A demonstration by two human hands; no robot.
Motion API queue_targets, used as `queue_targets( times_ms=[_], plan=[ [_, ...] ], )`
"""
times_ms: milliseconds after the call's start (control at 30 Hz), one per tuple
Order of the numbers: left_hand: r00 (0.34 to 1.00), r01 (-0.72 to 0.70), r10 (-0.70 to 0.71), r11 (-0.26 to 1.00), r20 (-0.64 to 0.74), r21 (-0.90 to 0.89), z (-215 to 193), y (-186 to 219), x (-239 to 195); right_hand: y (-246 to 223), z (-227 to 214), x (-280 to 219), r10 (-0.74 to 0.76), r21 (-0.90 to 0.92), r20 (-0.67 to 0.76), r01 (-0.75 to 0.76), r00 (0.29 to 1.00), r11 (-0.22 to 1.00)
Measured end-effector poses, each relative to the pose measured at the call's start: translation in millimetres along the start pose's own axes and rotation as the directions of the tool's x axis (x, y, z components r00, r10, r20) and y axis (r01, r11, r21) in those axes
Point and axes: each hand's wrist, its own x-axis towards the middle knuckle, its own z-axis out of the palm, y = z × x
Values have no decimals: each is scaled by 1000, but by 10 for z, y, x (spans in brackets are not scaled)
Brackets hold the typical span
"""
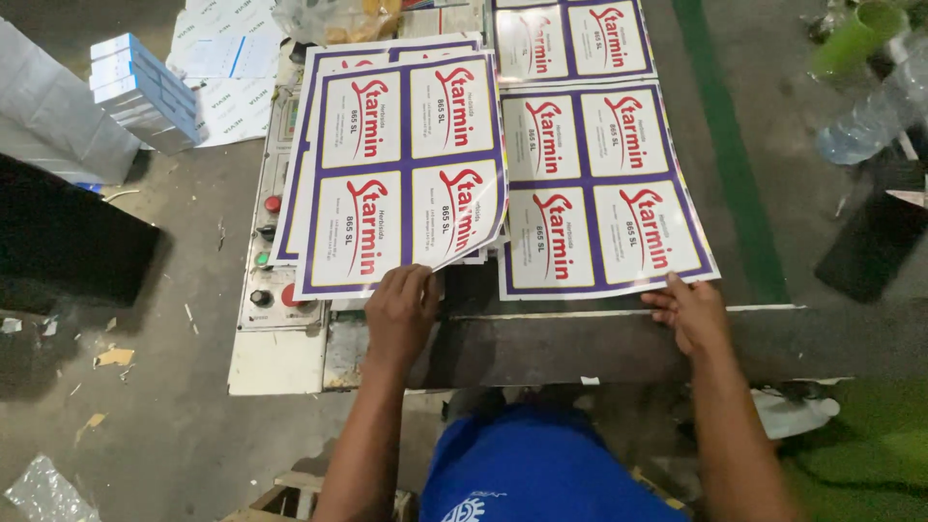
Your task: Sorting and inspecting stacks of printed label sheets on a workbench.
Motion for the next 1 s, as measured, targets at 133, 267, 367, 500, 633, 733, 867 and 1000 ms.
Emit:
queue_targets(
  times_ms=[133,267,367,500,633,733,867,1000],
  plan=[
    [999,16,-16,1000,-41,-8,-90,172,18,-75,34,-246,41,-86,-15,-42,999,995],
    [998,-5,-6,986,-67,-166,-68,431,-79,-66,407,-695,58,-298,164,-6,985,954],
    [999,-14,21,974,29,-226,13,614,-128,-71,878,-871,109,-393,399,62,911,917],
    [987,-13,58,958,151,-287,45,735,-168,-145,1368,-1067,147,-278,727,92,670,956],
    [986,-48,91,958,142,-284,158,711,-126,-274,1506,-1102,166,-254,672,15,722,967],
    [971,-43,103,963,215,-267,197,705,-294,-112,1486,-1168,231,-216,560,-129,795,968],
    [957,-155,202,963,211,-220,262,757,-445,86,1350,-1179,143,-44,424,-137,894,990],
    [955,-206,247,950,164,-234,132,906,-459,275,868,-1180,98,71,245,-119,965,990]
  ],
)
